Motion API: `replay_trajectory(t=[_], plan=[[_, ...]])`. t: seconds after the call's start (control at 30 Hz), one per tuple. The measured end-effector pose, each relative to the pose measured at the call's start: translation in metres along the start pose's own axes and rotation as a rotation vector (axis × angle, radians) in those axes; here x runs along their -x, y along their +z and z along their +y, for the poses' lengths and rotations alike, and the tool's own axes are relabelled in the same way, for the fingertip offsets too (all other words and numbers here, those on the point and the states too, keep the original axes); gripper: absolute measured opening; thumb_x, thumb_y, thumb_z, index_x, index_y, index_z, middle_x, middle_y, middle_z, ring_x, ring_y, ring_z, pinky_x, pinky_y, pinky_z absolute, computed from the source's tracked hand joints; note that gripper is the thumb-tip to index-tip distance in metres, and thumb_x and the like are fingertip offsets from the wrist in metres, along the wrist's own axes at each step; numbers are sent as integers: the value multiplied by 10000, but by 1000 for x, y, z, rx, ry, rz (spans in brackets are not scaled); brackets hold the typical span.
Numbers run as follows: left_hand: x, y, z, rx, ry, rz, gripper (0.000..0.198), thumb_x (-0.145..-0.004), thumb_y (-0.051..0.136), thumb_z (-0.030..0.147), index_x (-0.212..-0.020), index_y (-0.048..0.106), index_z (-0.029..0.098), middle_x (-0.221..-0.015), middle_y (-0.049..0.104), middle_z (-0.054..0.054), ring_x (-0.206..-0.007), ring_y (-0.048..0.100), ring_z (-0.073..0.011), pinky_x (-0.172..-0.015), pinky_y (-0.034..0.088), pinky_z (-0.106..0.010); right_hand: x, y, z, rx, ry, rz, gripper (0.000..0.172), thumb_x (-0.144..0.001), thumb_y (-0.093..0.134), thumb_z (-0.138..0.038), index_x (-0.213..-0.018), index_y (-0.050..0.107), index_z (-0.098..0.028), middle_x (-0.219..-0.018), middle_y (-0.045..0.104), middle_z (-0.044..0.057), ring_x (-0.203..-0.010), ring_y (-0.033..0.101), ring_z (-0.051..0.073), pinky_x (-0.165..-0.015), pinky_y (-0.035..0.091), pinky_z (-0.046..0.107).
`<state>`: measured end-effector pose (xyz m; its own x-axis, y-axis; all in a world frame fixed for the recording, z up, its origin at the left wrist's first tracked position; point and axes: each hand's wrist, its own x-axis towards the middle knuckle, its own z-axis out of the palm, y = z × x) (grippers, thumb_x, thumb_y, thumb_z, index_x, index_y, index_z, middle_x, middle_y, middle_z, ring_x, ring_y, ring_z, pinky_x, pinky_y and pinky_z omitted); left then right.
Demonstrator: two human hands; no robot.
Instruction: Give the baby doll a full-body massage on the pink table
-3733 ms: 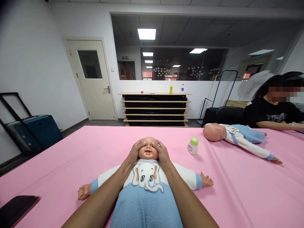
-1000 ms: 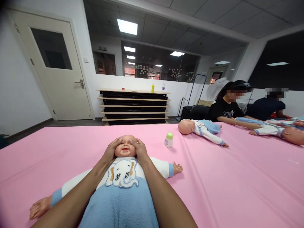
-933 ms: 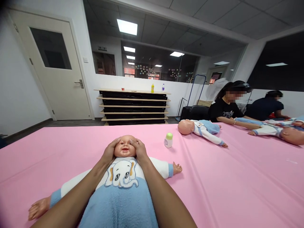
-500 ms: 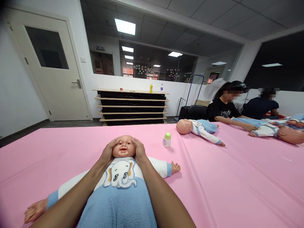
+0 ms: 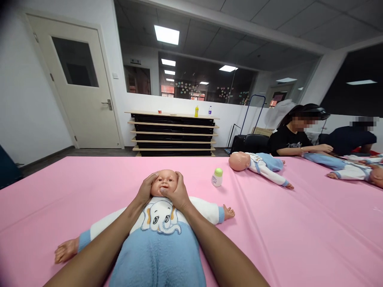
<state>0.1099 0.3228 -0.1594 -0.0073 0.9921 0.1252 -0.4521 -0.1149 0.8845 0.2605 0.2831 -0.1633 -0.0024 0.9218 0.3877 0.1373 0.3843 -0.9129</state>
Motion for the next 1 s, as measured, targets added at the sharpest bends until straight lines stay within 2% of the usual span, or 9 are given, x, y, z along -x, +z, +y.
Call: replay_trajectory(t=[0.1,0.2,0.33,0.43,0.57,0.67,0.77,0.9,1.0], plan=[[-1,-1,-1,-49,12,10,485,-670,693,450,-1017,665,113,-1010,694,-83,-990,616,-223,-941,470,-330,3,-4,-1,-22,37,-80,1118,-565,860,-378,-1480,243,-200,-1441,408,112,-1300,439,276,-1087,361,397],[-2,-2,-2,-112,26,11,469,-698,664,456,-1030,665,125,-1050,685,-84,-1003,612,-220,-954,468,-335,4,-6,-1,-59,63,-90,1207,-511,885,-341,-1506,217,-197,-1481,362,120,-1350,383,294,-1118,322,416],[2,-1,3,-220,61,40,449,-729,646,435,-1093,655,171,-1167,641,-73,-1109,567,-220,-1058,400,-353,4,-3,0,-111,67,-9,1157,-504,880,-328,-1483,271,-230,-1474,372,104,-1347,385,291,-1128,308,422],[12,1,6,-434,206,76,488,-747,638,410,-1196,615,217,-1288,571,-67,-1251,474,-229,-1161,287,-357,4,0,4,-127,53,7,1103,-526,869,-334,-1461,293,-228,-1430,426,100,-1286,457,271,-1089,370,391],[23,3,7,-779,369,47,522,-823,526,442,-1297,554,224,-1346,532,-77,-1298,448,-241,-1182,274,-383,5,3,9,-169,40,10,1074,-554,850,-357,-1465,298,-226,-1418,448,82,-1309,434,267,-1106,350,393],[29,3,9,-932,357,18,558,-866,447,480,-1368,492,241,-1419,480,-56,-1356,408,-239,-1198,260,-401,5,4,9,-163,53,13,1094,-553,850,-370,-1475,276,-232,-1418,449,85,-1323,417,281,-1111,336,403],[37,4,12,-1007,332,-16,595,-877,410,523,-1402,457,247,-1463,439,-46,-1401,364,-238,-1210,249,-407,6,2,5,-121,47,30,1078,-545,859,-379,-1446,290,-215,-1366,492,106,-1266,473,289,-1080,367,405],[45,5,13,-1008,279,-23,635,-889,355,559,-1449,382,261,-1514,366,-27,-1454,280,-208,-1235,207,-401,9,0,1,-128,8,2,961,-590,844,-390,-1385,337,-206,-1304,540,99,-1192,532,274,-1036,412,400],[42,0,10,-944,220,-52,669,-883,348,585,-1481,310,288,-1553,287,-7,-1482,213,-187,-1257,151,-395,10,0,3,-180,30,-13,981,-599,842,-382,-1420,325,-241,-1348,515,83,-1244,501,281,-1071,389,418]])
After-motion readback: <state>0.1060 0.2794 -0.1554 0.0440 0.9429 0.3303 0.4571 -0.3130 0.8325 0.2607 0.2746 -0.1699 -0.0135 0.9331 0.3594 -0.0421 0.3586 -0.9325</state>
